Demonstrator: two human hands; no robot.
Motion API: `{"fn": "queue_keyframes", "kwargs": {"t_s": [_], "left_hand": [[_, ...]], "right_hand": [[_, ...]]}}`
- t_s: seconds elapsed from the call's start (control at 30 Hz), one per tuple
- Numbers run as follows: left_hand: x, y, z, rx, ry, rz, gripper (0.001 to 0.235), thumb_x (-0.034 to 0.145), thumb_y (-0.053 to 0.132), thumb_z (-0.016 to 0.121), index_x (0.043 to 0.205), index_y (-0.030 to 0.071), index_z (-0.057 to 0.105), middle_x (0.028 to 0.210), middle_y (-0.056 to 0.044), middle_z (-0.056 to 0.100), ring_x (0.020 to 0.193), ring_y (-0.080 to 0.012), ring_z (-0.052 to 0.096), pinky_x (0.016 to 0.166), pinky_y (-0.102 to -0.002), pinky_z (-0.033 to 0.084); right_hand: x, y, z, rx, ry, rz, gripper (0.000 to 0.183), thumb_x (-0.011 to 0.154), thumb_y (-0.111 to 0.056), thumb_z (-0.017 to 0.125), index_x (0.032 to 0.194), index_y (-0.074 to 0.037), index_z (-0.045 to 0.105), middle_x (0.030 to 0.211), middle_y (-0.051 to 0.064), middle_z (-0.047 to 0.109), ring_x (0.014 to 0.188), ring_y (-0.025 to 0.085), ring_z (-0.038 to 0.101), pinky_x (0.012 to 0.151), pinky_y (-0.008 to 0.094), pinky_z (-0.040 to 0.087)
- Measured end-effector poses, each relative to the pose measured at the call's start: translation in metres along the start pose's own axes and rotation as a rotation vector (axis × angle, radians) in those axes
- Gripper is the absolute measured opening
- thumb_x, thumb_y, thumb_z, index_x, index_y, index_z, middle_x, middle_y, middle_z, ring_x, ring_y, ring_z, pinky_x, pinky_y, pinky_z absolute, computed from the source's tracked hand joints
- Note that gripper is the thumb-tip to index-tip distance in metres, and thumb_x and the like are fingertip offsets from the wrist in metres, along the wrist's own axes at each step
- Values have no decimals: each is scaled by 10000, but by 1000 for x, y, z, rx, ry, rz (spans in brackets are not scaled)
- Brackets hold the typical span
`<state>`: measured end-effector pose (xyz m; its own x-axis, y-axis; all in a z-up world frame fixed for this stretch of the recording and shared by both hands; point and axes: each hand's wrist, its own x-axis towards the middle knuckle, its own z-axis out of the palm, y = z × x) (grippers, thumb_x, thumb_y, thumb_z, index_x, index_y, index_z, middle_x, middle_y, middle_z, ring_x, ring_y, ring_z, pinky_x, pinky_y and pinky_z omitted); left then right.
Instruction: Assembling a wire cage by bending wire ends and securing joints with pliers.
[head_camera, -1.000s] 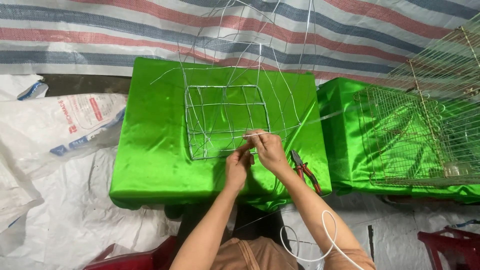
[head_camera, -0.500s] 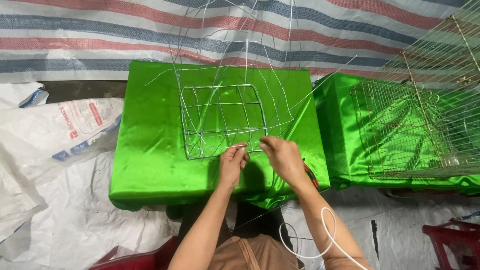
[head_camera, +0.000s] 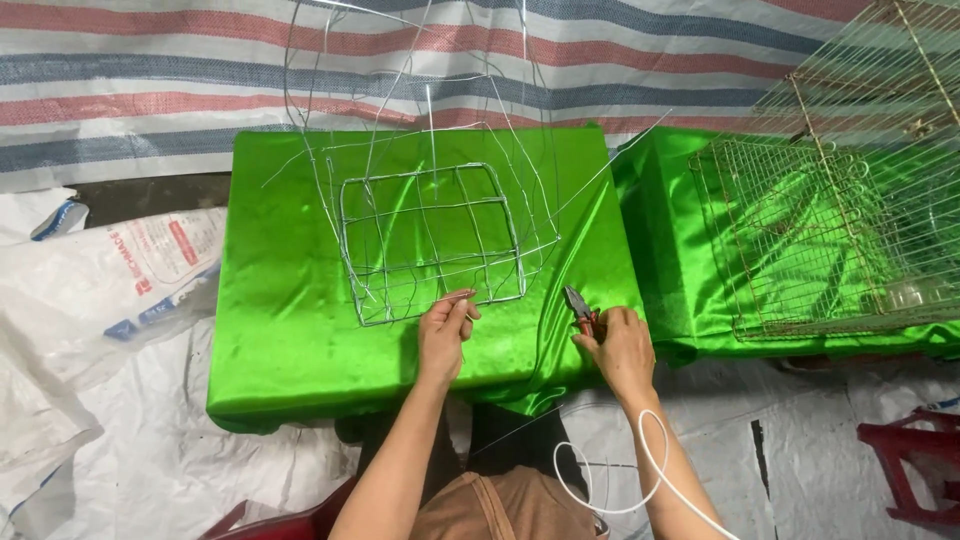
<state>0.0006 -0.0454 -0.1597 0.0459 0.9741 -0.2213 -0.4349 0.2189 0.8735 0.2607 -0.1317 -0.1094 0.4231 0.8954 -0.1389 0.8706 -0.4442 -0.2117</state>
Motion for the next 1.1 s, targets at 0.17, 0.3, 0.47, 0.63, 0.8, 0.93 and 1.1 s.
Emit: {"fn": "queue_keyframes", "kwargs": {"t_s": [0.17, 0.3, 0.47, 0.63, 0.8, 0.93, 1.1], "left_hand": [[3, -4, -4, 0, -8, -6, 210, 1002, 27, 569, 1135, 35, 731, 712, -111, 672, 483, -74, 450, 442, -188, 356], [5, -7, -12, -58, 12, -28, 211, 1016, 112, 575, 1138, 33, 728, 739, -126, 680, 484, -81, 461, 454, -198, 357], [2, 4, 2, -32, 104, -28, 269, 1072, 165, 522, 1059, 2, 736, 717, -134, 680, 435, -87, 469, 420, -200, 367], [1, 5, 3, -42, 104, -46, 287, 1084, 192, 520, 1058, 7, 737, 740, -140, 696, 441, -99, 513, 424, -213, 395], [1, 18, 6, -50, 97, -142, 303, 1093, 215, 479, 1103, 25, 714, 897, -158, 736, 611, -154, 647, 533, -264, 540], [-2, 26, 7, -10, 83, -153, 331, 1104, 242, 462, 1140, 34, 716, 984, -178, 751, 743, -206, 707, 641, -344, 599], [-11, 50, 14, 7, 85, -215, 332, 1075, 268, 518, 1110, 9, 722, 1047, -209, 766, 912, -275, 752, 744, -437, 638]], "right_hand": [[-4, 15, 26, 23, 118, -42, 304, 813, -349, 826, 849, -60, 738, 1184, 99, 681, 1119, 367, 652, 907, 466, 589], [1, 36, 42, 77, 295, -84, 256, 845, -316, 804, 831, -69, 738, 1125, 68, 724, 1000, 333, 705, 816, 444, 616], [-6, 58, 14, 598, 212, 86, 213, 882, -255, 805, 809, -62, 752, 1097, 86, 770, 1027, 297, 721, 874, 413, 559], [-46, -4, -35, 1652, -159, 67, 414, 987, -430, 607, 1032, -19, 632, 942, 108, 646, 702, 168, 619, 504, 254, 478], [-73, -62, -1, 2090, -902, 52, 235, 788, 100, 617, 1015, 45, 592, 1455, 336, 535, 1068, 524, 685, 766, 702, 599], [-77, -114, -9, 2135, -1174, -7, 357, 799, 122, 541, 1122, 24, 655, 1523, 311, 485, 1207, 510, 622, 862, 787, 511], [-68, -126, 13, 2213, -1276, 36, 475, 747, 86, 503, 1181, -35, 651, 1493, 244, 550, 1266, 502, 585, 868, 838, 462]]}}
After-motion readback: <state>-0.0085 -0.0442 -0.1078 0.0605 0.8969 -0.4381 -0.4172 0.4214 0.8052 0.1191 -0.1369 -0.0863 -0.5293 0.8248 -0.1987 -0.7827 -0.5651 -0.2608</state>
